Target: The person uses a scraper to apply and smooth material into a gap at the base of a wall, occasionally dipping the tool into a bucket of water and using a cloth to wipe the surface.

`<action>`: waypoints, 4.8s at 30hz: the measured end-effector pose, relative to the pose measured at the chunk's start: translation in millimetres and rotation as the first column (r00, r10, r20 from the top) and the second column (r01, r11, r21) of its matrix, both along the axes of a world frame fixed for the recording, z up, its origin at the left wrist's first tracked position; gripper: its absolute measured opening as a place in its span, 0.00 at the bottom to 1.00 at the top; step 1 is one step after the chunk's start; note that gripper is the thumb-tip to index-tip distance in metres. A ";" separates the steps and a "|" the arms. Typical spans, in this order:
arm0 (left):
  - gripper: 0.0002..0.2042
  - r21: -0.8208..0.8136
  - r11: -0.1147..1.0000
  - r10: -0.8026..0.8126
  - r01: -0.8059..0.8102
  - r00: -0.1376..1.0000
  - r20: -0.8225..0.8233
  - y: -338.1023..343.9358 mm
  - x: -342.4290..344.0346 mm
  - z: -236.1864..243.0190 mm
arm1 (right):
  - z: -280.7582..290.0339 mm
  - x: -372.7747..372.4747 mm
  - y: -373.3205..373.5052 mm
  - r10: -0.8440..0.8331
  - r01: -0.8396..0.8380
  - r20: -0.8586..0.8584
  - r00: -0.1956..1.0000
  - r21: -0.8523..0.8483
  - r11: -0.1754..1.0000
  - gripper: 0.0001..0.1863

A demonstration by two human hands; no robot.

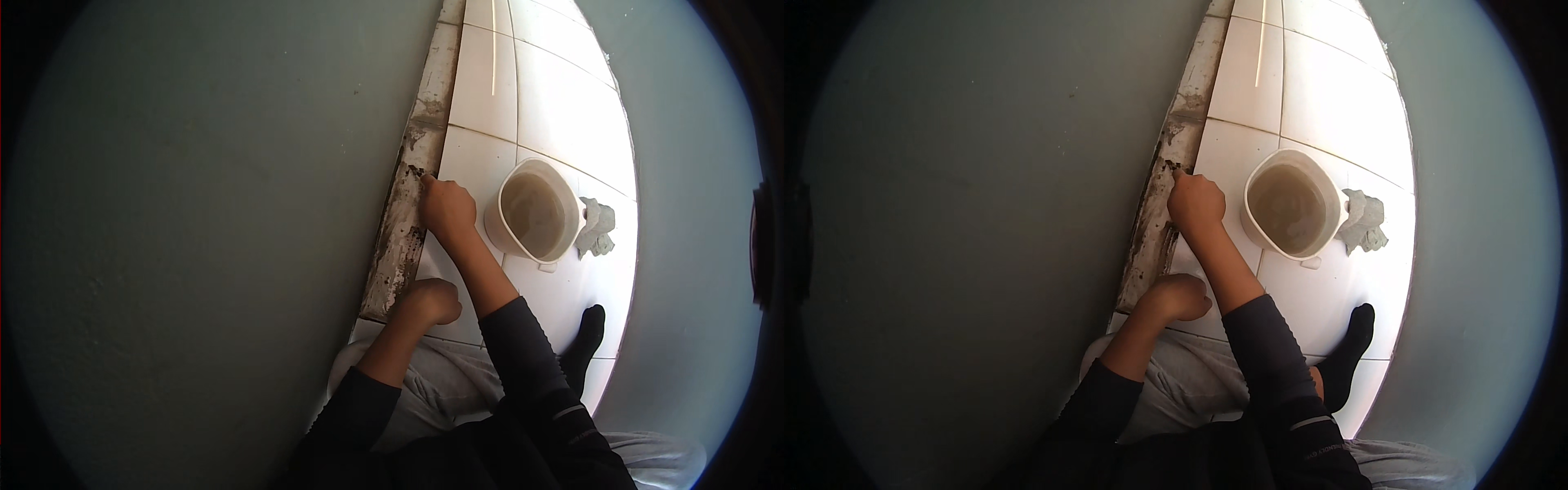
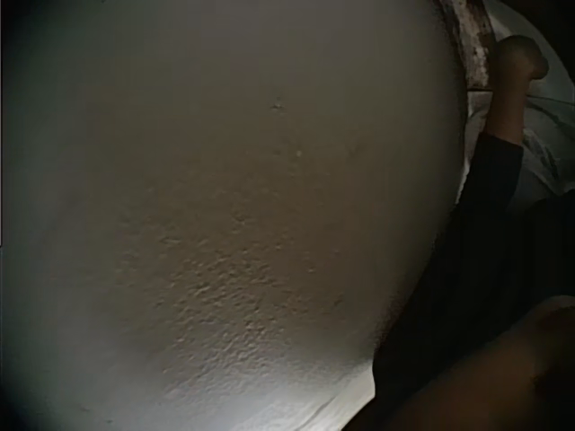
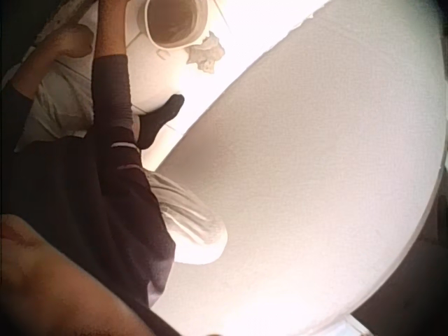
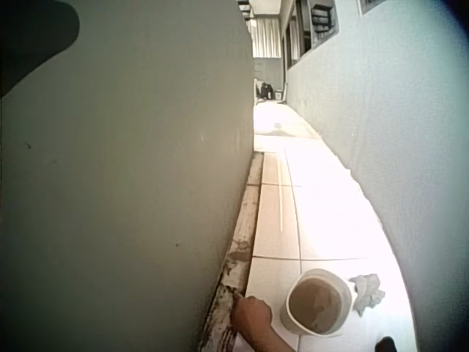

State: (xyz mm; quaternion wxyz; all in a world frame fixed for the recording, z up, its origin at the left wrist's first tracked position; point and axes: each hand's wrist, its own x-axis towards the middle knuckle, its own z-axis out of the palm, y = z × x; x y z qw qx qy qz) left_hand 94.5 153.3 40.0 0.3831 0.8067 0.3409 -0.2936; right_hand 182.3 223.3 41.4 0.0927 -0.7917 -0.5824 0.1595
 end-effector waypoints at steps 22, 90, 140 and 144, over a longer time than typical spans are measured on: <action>0.15 -0.023 1.000 -0.014 0.014 1.000 0.018 -6.1 11.8 4.8 | 10.8 6.0 11.1 -0.026 0.029 0.060 0.998 -0.052 0.998 0.13; 0.17 -0.011 0.994 0.109 -0.108 0.991 0.076 0.8 3.7 -23.7 | -2.0 -20.2 1.4 0.055 -0.056 0.044 0.997 0.010 0.998 0.15; 0.16 -0.060 0.998 0.025 -0.026 0.999 -0.021 3.0 4.9 -8.8 | -3.6 -21.3 17.9 0.037 -0.035 0.061 0.997 -0.047 0.998 0.16; 0.21 -0.061 0.996 0.066 -0.066 0.998 -0.011 2.9 3.7 -12.7 | -5.9 -22.8 22.1 0.029 -0.028 0.080 0.996 -0.010 1.000 0.16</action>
